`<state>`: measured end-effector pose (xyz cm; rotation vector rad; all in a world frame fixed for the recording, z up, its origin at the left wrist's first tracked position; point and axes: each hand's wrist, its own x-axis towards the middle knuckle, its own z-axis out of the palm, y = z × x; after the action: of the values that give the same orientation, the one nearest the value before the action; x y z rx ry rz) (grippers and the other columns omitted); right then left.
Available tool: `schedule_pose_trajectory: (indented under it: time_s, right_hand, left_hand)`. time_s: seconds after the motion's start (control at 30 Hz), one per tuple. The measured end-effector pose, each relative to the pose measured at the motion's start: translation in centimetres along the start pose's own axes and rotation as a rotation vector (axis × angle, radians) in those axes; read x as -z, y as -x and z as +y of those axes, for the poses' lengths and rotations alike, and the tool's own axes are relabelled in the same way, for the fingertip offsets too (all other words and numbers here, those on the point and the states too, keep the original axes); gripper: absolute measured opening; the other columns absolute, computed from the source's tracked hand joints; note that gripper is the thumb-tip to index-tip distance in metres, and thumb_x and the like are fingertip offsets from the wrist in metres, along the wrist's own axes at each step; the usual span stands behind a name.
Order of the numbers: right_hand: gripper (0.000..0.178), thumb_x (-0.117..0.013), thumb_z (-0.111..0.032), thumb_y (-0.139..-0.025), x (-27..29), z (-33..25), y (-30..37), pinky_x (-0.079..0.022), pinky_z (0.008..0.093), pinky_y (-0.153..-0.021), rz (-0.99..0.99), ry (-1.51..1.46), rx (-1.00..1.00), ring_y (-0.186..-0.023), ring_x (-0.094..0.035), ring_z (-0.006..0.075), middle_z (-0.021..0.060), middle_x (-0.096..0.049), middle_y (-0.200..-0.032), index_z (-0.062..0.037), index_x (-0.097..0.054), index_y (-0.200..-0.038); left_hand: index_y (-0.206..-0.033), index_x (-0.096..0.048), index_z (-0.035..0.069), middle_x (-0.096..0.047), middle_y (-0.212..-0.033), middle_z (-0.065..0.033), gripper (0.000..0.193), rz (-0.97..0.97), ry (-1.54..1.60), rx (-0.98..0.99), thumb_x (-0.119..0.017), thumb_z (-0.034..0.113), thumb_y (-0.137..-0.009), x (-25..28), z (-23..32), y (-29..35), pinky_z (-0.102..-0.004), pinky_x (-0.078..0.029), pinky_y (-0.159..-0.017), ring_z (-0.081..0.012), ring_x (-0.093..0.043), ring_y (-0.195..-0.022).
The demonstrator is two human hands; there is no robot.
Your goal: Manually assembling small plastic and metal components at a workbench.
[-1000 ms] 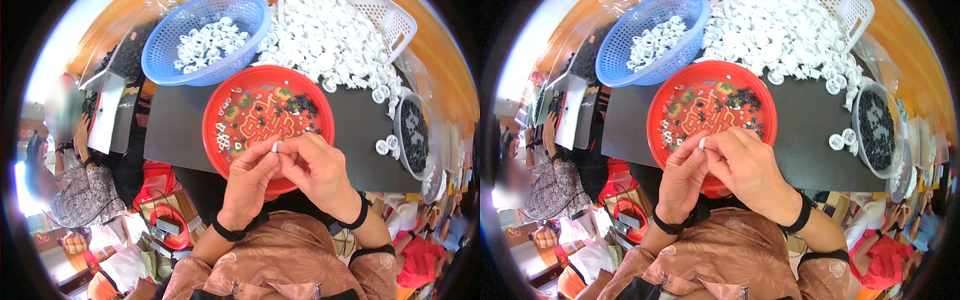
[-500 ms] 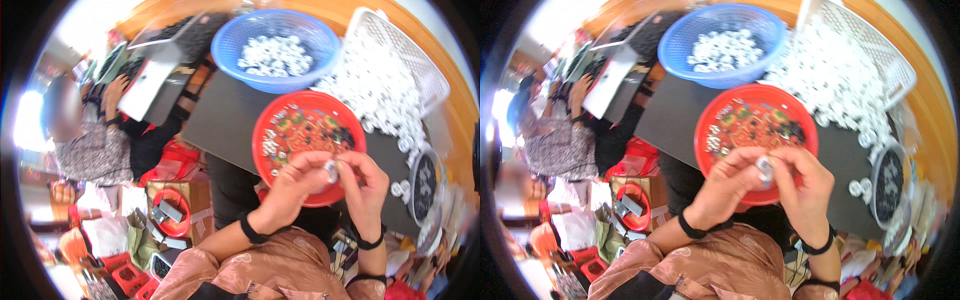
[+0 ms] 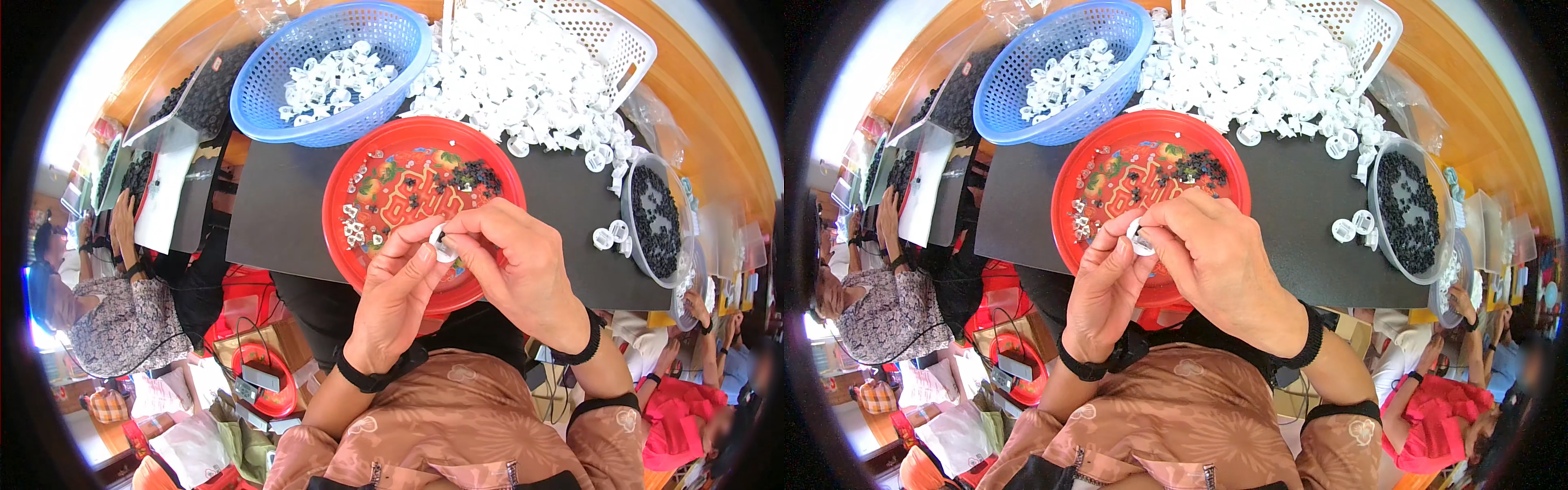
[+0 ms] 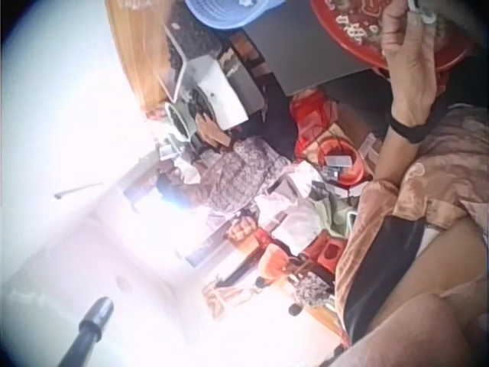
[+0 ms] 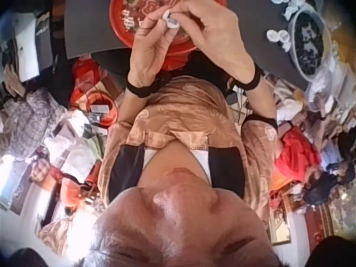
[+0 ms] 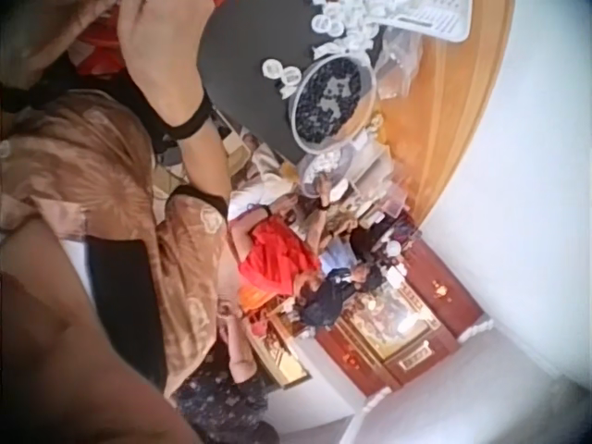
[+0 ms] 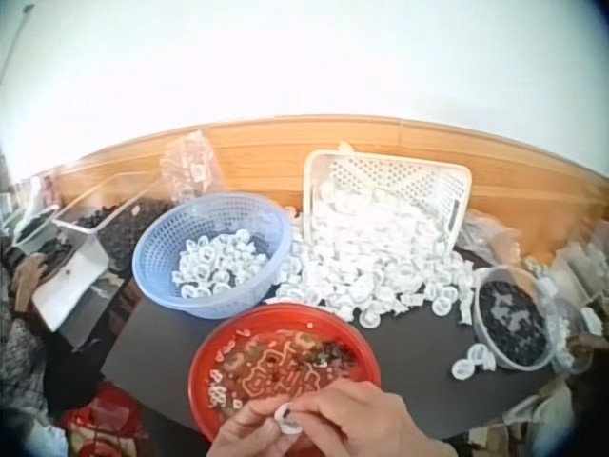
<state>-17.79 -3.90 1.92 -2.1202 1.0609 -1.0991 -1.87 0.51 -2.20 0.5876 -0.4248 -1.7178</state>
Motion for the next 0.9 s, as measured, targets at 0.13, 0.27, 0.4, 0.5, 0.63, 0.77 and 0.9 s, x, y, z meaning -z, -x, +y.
schedule_pose_trajectory:
  time_s: [0.13, 0.27, 0.4, 0.5, 0.63, 0.77, 0.9]
  right_hand:
    - [0.012, -0.067, -0.003, -0.083, -0.3, -0.1, 0.0, -0.046, 0.0368, -0.066, 0.017, 0.072, 0.082, -0.073, -0.061, 0.0292, 0.0089, -0.06, -0.081, -0.0042, -0.061, -0.092]
    - [0.012, -0.067, -0.003, -0.083, -0.5, 0.1, 0.0, -0.047, 0.0381, -0.065, 0.012, 0.1, 0.11, -0.071, -0.06, 0.0306, 0.0104, -0.059, -0.08, -0.0035, -0.06, -0.092]
    - [0.013, -0.066, 0.0, -0.082, -0.7, 0.1, 0.0, -0.048, 0.0396, -0.061, -0.038, -0.032, 0.036, -0.07, -0.06, 0.0321, 0.0124, -0.059, -0.08, -0.0022, -0.059, -0.093]
    - [0.015, -0.066, 0.001, -0.081, -0.9, 0.0, 0.3, -0.048, 0.0396, -0.059, -0.056, -0.099, -0.017, -0.07, -0.06, 0.0324, 0.0128, -0.058, -0.08, -0.0019, -0.059, -0.094]
    - [0.017, -0.067, 0.001, -0.08, -1.2, 0.8, 0.3, -0.049, 0.0396, -0.059, -0.008, -0.043, 0.063, -0.07, -0.06, 0.0326, 0.0126, -0.056, -0.08, -0.0021, -0.057, -0.094]
    - [0.017, -0.067, 0.0, -0.08, -1.3, 0.1, 0.4, -0.048, 0.0397, -0.059, 0.008, -0.052, 0.072, -0.07, -0.059, 0.0332, 0.0127, -0.056, -0.081, -0.0022, -0.056, -0.093]
    - [0.015, -0.065, 0.001, -0.081, -1.2, 0.6, 0.8, -0.048, 0.0384, -0.06, -0.033, -0.027, 0.026, -0.072, -0.06, 0.0339, 0.0124, -0.056, -0.082, -0.0023, -0.056, -0.092]
  left_hand:
    - [-0.126, -0.056, 0.002, -0.062, -0.12, -0.007, 0.029, 0.034, -0.041, -0.035, -0.056, 0.006, -0.098, 0.0, 0.0, 0.0, -0.031, -0.045, -0.102, -0.0137, -0.057, -0.113]
    - [-0.125, -0.057, 0.002, -0.062, -0.12, -0.0069, 0.029, 0.051, -0.067, -0.053, -0.058, 0.003, -0.096, 0.2, -0.2, 0.0, -0.0303, -0.045, -0.102, -0.0135, -0.057, -0.113]
    - [-0.125, -0.056, 0.0, -0.062, -0.12, -0.0092, 0.031, 0.101, -0.162, -0.103, -0.059, 0.001, -0.094, -0.1, -0.1, 0.2, -0.0322, -0.047, -0.101, -0.0163, -0.058, -0.113]
    - [-0.122, -0.06, 0.001, -0.064, -0.118, -0.0082, 0.03, 0.103, -0.182, -0.125, -0.062, 0.001, -0.093, -0.2, 0.0, 0.2, -0.0302, -0.048, -0.097, -0.0141, -0.059, -0.109]
    - [-0.122, -0.059, 0.0, -0.065, -0.116, -0.0083, 0.03, 0.11, -0.204, -0.124, -0.063, 0.001, -0.092, -0.3, -0.1, -0.1, -0.0301, -0.049, -0.096, -0.014, -0.06, -0.107]
    - [-0.123, -0.059, 0.0, -0.065, -0.115, -0.0083, 0.031, 0.134, -0.212, -0.133, -0.062, 0.001, -0.092, -0.4, 0.0, 0.3, -0.0297, -0.049, -0.096, -0.0139, -0.06, -0.107]
    - [-0.123, -0.059, 0.0, -0.064, -0.118, -0.0087, 0.029, 0.118, -0.199, -0.097, -0.06, 0.004, -0.095, 0.1, -0.6, 0.0, -0.0301, -0.049, -0.097, -0.0141, -0.06, -0.108]
